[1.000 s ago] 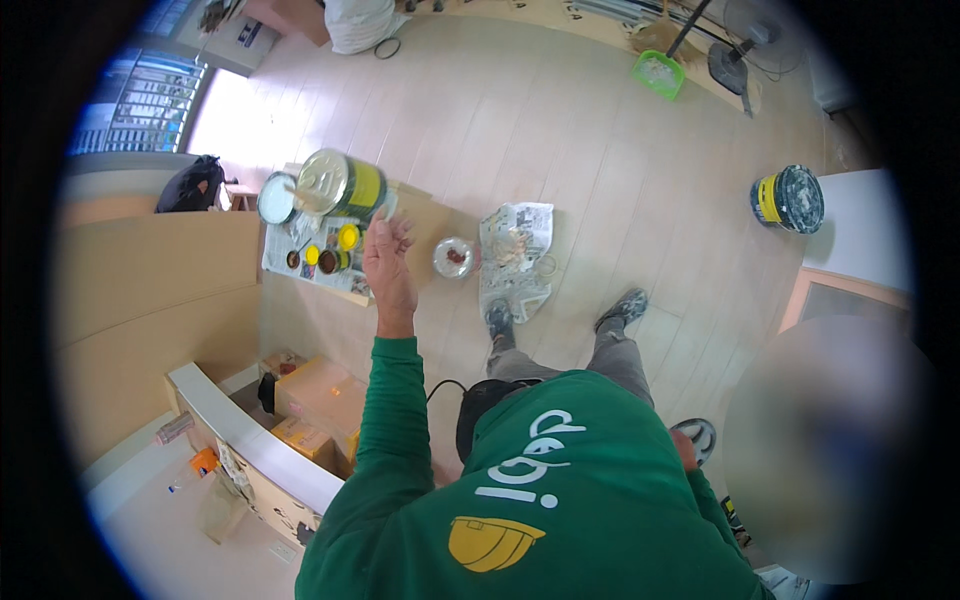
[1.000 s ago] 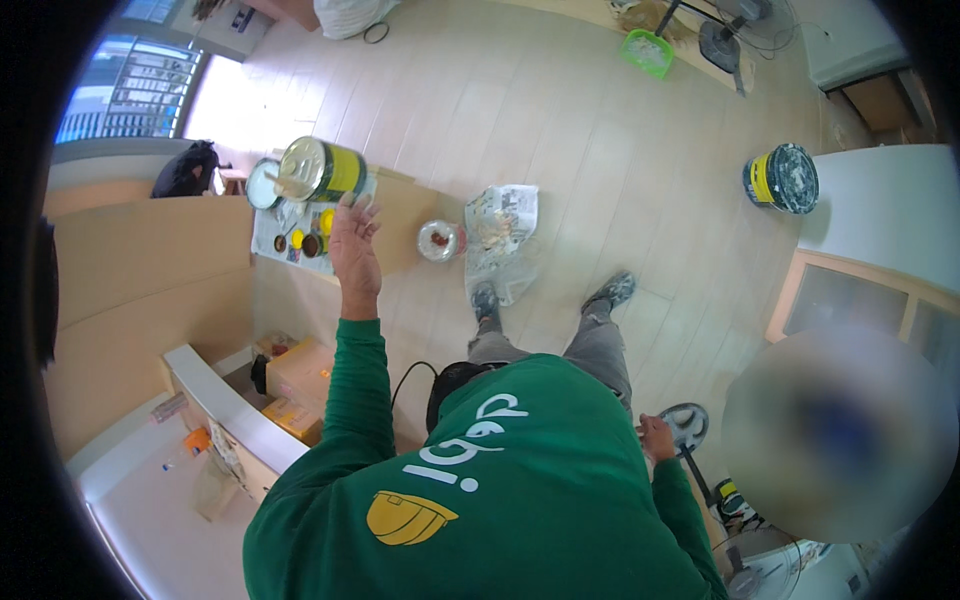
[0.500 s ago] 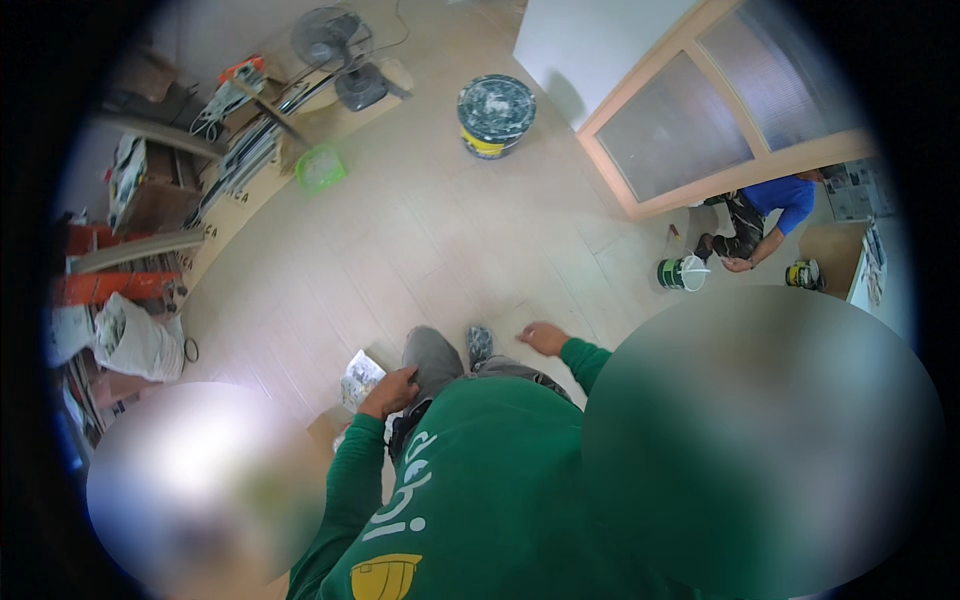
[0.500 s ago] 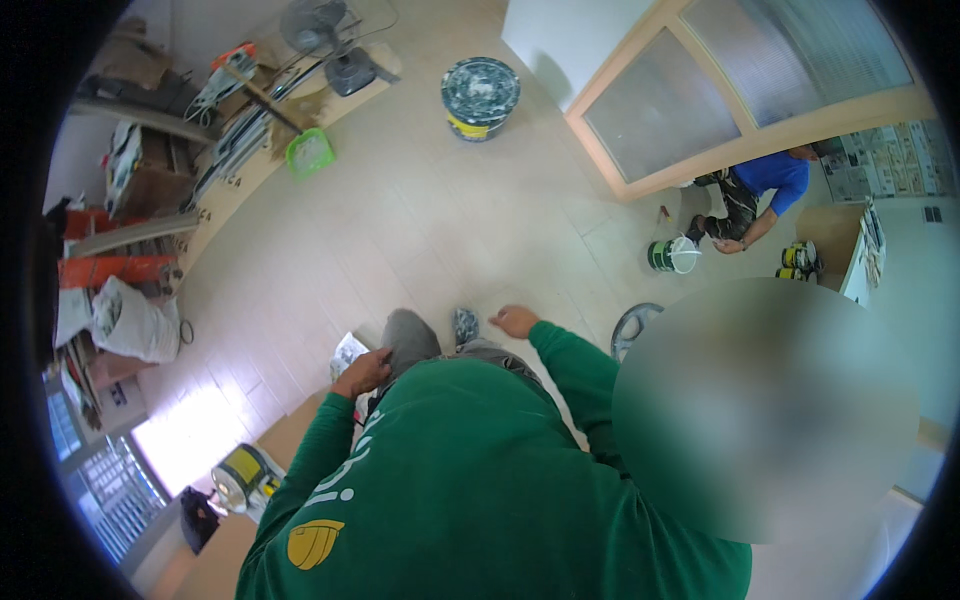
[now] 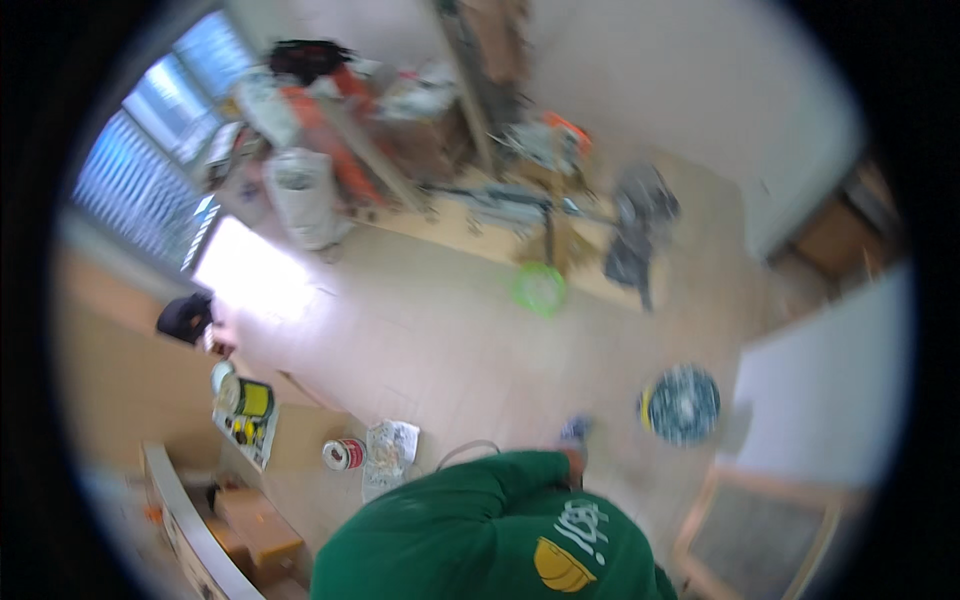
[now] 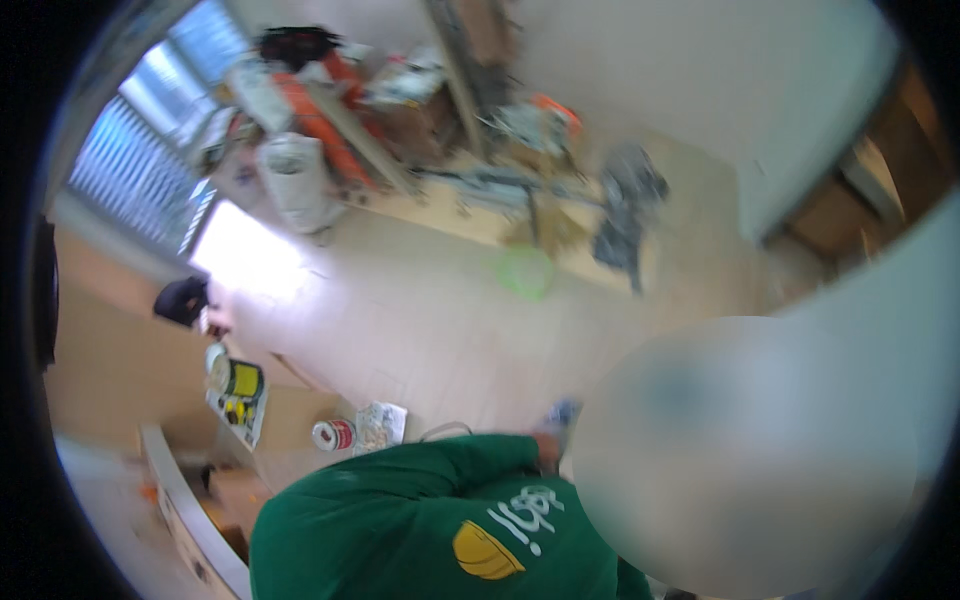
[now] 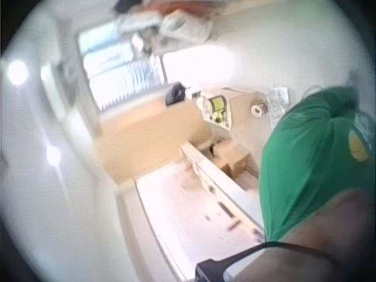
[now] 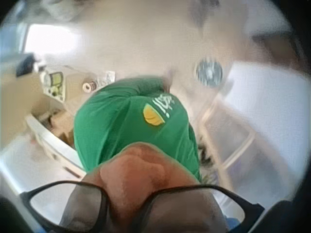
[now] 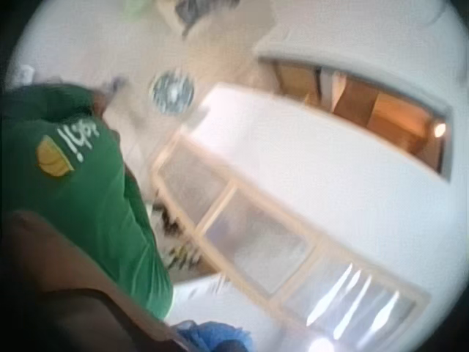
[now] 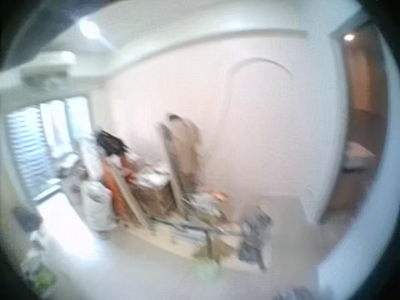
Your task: The person mixes a small amount of yellow paint in a cup using a brush, then applies the paint to the vertical edge of a wooden door frame. The person repeatedly dips the brush into the cup and paints the same narrow section of the frame.
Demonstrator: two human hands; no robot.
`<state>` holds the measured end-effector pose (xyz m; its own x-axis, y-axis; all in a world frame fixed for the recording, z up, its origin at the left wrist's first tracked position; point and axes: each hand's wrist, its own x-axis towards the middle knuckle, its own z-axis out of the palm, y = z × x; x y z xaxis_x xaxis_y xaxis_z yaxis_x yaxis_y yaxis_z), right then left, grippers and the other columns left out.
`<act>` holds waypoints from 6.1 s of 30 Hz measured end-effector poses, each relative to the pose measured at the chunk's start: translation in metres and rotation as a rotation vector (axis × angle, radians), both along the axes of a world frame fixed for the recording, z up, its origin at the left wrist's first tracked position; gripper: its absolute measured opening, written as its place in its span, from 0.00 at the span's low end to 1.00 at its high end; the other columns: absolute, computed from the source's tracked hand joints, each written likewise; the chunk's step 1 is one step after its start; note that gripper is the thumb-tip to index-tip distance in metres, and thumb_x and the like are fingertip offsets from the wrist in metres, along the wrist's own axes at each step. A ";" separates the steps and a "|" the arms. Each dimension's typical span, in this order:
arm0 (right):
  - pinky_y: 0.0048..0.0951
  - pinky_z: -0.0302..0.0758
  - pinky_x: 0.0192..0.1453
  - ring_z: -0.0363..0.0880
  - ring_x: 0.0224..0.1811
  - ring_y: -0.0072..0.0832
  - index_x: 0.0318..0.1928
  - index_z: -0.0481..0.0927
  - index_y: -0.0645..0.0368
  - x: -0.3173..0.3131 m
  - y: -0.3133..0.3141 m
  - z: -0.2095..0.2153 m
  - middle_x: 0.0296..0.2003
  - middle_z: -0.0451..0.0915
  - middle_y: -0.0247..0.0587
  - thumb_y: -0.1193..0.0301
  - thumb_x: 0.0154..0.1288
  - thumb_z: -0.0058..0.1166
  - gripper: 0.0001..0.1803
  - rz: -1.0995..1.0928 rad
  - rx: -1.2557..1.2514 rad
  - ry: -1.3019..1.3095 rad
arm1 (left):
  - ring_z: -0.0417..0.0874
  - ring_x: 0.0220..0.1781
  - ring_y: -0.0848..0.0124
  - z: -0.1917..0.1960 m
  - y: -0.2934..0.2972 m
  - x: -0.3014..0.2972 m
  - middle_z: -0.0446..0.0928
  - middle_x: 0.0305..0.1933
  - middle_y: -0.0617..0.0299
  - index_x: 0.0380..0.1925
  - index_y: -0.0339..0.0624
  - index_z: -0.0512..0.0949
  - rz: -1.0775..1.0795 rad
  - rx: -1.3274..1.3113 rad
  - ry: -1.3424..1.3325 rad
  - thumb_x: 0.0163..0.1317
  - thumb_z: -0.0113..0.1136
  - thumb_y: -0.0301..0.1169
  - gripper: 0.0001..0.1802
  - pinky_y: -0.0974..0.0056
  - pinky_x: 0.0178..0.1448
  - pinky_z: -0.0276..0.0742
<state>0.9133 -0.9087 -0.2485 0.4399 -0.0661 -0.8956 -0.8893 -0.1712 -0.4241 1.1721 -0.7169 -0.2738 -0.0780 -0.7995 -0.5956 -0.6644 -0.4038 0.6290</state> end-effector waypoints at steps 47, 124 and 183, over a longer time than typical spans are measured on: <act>0.48 0.82 0.62 0.88 0.55 0.56 0.70 0.80 0.61 0.427 -0.251 -0.043 0.54 0.88 0.60 0.46 0.76 0.60 0.35 1.351 -0.143 -0.368 | 0.88 0.61 0.44 -0.088 -0.056 -0.130 0.87 0.59 0.39 0.71 0.36 0.76 2.304 0.250 0.150 0.75 0.66 0.49 0.34 0.47 0.68 0.82; 0.47 0.78 0.59 0.80 0.53 0.46 0.47 0.77 0.58 0.407 -0.146 -0.163 0.44 0.79 0.47 0.74 0.70 0.54 0.07 1.352 0.187 -0.864 | 0.83 0.51 0.46 -0.123 -0.158 0.081 0.81 0.41 0.50 0.40 0.42 0.82 1.491 0.121 -0.018 0.49 0.82 0.34 0.21 0.45 0.57 0.79; 0.49 0.87 0.65 0.87 0.60 0.38 0.64 0.78 0.64 0.620 -0.245 -0.205 0.58 0.87 0.45 0.66 0.80 0.51 0.19 0.475 0.436 0.112 | 0.82 0.33 0.58 -0.195 -0.331 0.043 0.81 0.33 0.53 0.44 0.34 0.74 3.118 0.361 -0.275 0.56 0.86 0.49 0.35 0.53 0.42 0.80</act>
<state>1.5328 -1.1540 -0.4531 0.2341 0.4923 -0.8383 -0.8021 -0.3895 -0.4527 1.2148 -1.0481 -0.4684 -0.0514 0.8919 -0.4493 0.7943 0.3092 0.5229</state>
